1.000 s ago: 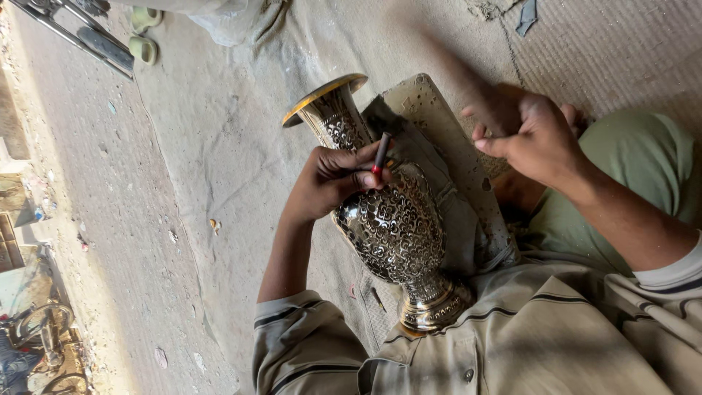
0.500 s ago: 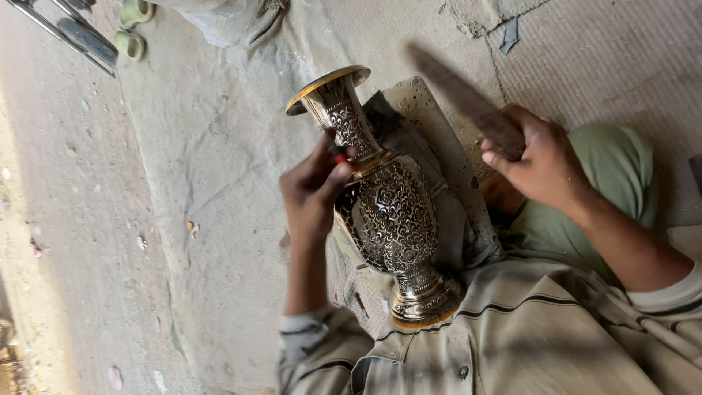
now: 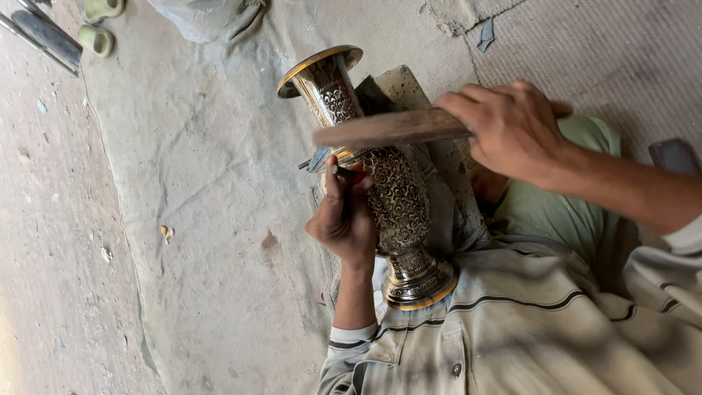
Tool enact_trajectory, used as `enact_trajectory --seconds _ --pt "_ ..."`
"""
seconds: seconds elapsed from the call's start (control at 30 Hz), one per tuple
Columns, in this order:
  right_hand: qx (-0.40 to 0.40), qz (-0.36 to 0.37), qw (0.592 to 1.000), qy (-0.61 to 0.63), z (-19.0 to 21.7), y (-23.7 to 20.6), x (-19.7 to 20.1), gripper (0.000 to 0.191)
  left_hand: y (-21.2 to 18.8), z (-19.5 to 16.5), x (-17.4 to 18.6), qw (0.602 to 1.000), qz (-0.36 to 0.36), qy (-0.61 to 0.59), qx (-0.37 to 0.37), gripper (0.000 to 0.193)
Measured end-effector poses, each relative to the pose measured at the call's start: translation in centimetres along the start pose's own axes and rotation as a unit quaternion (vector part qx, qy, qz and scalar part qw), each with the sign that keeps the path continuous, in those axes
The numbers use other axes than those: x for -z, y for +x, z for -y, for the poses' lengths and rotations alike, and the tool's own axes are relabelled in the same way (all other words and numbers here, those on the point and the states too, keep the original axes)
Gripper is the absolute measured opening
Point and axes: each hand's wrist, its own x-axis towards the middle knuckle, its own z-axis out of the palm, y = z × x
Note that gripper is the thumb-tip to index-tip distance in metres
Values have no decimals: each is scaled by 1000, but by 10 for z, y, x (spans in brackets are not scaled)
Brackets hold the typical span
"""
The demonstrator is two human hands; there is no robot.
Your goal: The person sits on the floor with an engraved brass vase held between their feet and works on its decorated surface. They hold a small punch against the vase with one hand and repeatedly strike it with a wooden mallet held in the other hand, repositioning the punch to work different spots on the pattern.
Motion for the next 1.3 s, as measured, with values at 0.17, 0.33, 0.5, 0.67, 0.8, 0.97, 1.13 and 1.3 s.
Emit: enact_trajectory --seconds 0.17,0.33,0.5,0.67,0.8,0.97,1.13,1.3 --pt "64 47 993 -93 7 44 24 47 1 5 -1 999 -13 31 -4 59" --pt "49 2 993 110 34 80 69 28 2 5 1 998 -28 49 -16 57" --pt "154 -5 985 -72 57 93 102 28 1 1 2 997 -35 66 -20 60" --pt "177 34 972 -152 64 90 109 9 2 2 2 999 -40 3 -2 61" --pt "145 -46 988 -15 63 89 106 39 2 1 2 997 -34 74 0 57" --pt "106 -30 990 87 65 88 103 37 2 -1 1 994 -43 99 14 56" --pt "166 -58 984 -19 66 87 100 29 3 0 1 997 -39 69 4 54" --pt "163 -29 986 3 66 86 95 17 2 0 2 999 -26 43 -1 44"
